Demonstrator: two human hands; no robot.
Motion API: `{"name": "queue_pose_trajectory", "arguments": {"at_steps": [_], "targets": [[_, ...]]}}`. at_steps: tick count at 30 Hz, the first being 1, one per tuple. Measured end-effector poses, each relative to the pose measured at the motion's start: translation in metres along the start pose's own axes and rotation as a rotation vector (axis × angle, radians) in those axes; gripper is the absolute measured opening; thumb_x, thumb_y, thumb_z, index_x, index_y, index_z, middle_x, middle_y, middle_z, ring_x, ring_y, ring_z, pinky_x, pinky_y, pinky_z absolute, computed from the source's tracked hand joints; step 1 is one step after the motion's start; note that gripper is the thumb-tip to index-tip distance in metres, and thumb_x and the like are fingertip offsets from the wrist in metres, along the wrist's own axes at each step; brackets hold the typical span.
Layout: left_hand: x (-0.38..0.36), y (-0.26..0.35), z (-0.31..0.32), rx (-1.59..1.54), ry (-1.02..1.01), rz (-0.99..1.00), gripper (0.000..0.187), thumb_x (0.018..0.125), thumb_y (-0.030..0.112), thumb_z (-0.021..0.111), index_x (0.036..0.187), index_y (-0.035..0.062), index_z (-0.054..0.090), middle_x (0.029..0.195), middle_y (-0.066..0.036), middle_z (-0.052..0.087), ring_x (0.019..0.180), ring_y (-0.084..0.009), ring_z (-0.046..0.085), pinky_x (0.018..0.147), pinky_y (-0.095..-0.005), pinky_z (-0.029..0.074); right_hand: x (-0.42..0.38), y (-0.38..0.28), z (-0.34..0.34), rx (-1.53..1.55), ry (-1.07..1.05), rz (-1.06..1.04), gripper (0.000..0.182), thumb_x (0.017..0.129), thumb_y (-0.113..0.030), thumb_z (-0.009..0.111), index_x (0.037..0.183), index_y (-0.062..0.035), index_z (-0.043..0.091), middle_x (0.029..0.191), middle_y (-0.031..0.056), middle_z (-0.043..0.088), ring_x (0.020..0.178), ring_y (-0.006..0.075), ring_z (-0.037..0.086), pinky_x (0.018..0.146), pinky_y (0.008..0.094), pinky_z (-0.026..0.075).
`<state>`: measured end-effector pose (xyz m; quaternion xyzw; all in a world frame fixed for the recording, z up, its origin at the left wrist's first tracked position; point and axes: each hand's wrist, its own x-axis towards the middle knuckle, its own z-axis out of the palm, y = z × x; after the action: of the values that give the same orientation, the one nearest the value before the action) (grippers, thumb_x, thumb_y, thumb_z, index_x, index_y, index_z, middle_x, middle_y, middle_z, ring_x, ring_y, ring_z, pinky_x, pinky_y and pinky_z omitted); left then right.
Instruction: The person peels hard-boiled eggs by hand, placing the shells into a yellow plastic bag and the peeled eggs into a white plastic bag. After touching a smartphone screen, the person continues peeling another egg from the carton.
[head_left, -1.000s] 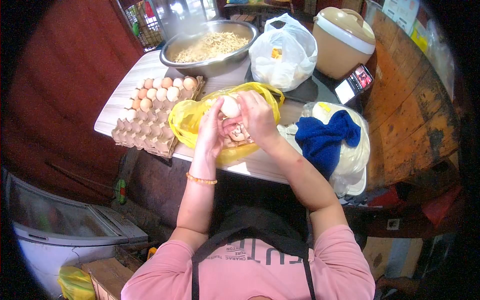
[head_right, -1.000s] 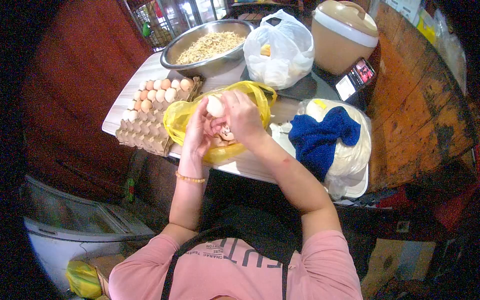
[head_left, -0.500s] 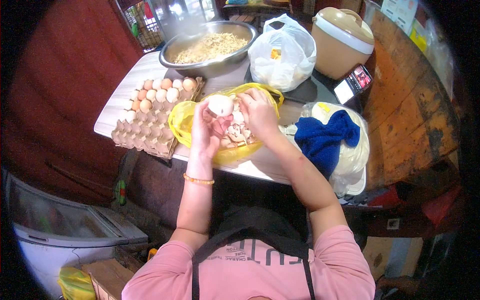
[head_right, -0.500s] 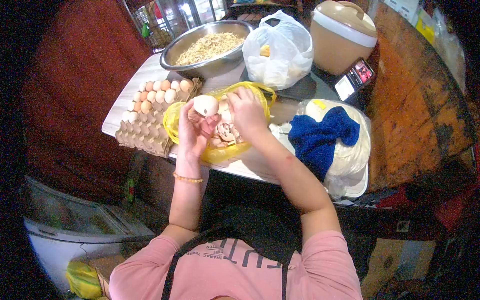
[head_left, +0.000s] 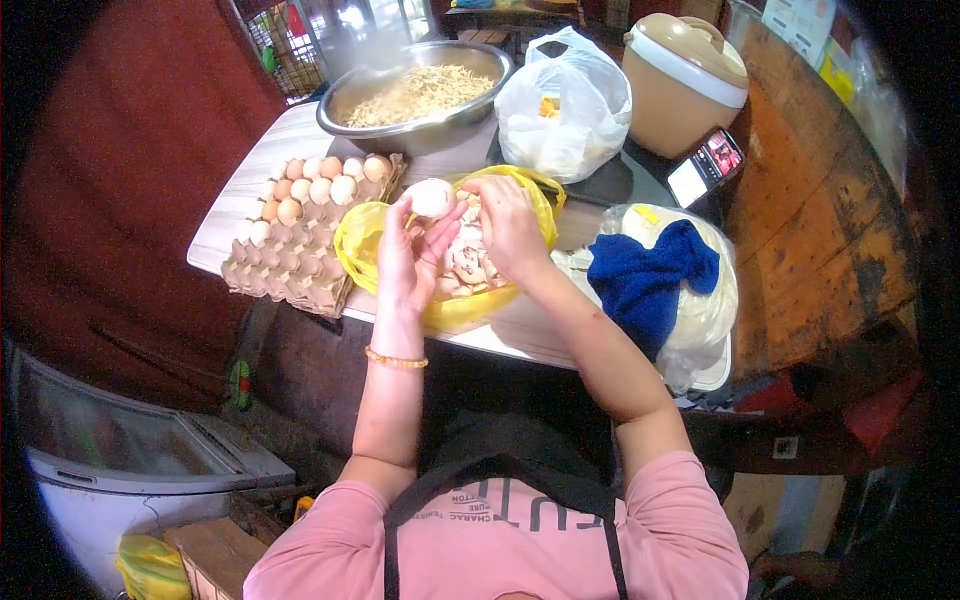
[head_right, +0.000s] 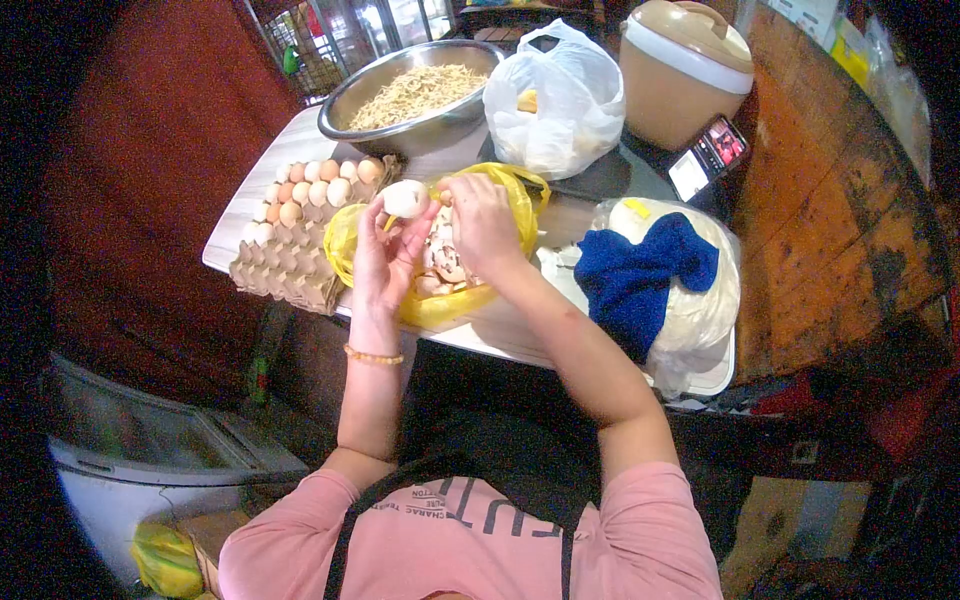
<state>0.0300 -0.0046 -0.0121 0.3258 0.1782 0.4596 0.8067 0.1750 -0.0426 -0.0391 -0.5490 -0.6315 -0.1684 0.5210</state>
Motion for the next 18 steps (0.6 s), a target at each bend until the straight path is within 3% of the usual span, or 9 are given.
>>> {"name": "queue_pose_trajectory", "arguments": {"at_steps": [3,5,11,16,18], "targets": [[-0.001,-0.007,0.0,0.036,0.0,0.002,0.039,0.094,0.03,0.051,0.119,-0.0006,0.05,0.113,-0.015,0.058,0.098,-0.0293,0.065,0.079,-0.0318,0.056,0.005,-0.016,-0.009,0.134,0.063,0.047,0.02,0.09,-0.015,0.052,0.103,-0.0014,0.058,0.094,0.017,0.06,0.083,0.0335,0.058,0.073,0.0414,0.045],[0.0,-0.015,0.0,0.074,-0.023,0.014,0.038,0.094,0.029,0.051,0.118,0.0003,0.05,0.112,-0.014,0.058,0.097,-0.0279,0.065,0.08,-0.0323,0.056,0.009,-0.031,-0.018,0.315,-0.06,0.315,0.024,0.092,-0.017,0.051,0.108,-0.0003,0.058,0.095,0.0186,0.06,0.084,0.0339,0.059,0.075,0.0417,0.046],[-0.009,-0.017,0.013,0.157,-0.094,-0.026,0.03,0.095,0.024,0.051,0.116,0.0029,0.05,0.109,-0.011,0.059,0.088,-0.023,0.067,0.071,-0.0304,0.058,0.005,-0.017,-0.014,0.284,0.025,0.167,0.024,0.093,-0.018,0.051,0.109,-0.0006,0.057,0.095,0.0194,0.059,0.085,0.0372,0.059,0.074,0.0436,0.047],[-0.007,-0.018,0.013,0.432,-0.026,0.072,0.031,0.093,0.022,0.057,0.117,0.0029,0.054,0.105,-0.008,0.063,0.082,-0.0151,0.066,0.06,-0.0217,0.054,0.002,-0.019,-0.011,0.18,0.001,0.098,0.022,0.094,-0.019,0.049,0.107,-0.0019,0.057,0.094,0.0204,0.058,0.086,0.0391,0.058,0.074,0.0442,0.047],[-0.008,-0.017,0.013,0.41,-0.03,0.079,0.03,0.093,0.021,0.058,0.116,0.003,0.054,0.105,-0.008,0.063,0.081,-0.0145,0.066,0.059,-0.0203,0.053,0.002,-0.02,-0.012,0.183,0.005,0.077,0.021,0.095,-0.019,0.049,0.106,-0.0023,0.057,0.094,0.0207,0.058,0.086,0.0396,0.058,0.074,0.0447,0.047]]}}
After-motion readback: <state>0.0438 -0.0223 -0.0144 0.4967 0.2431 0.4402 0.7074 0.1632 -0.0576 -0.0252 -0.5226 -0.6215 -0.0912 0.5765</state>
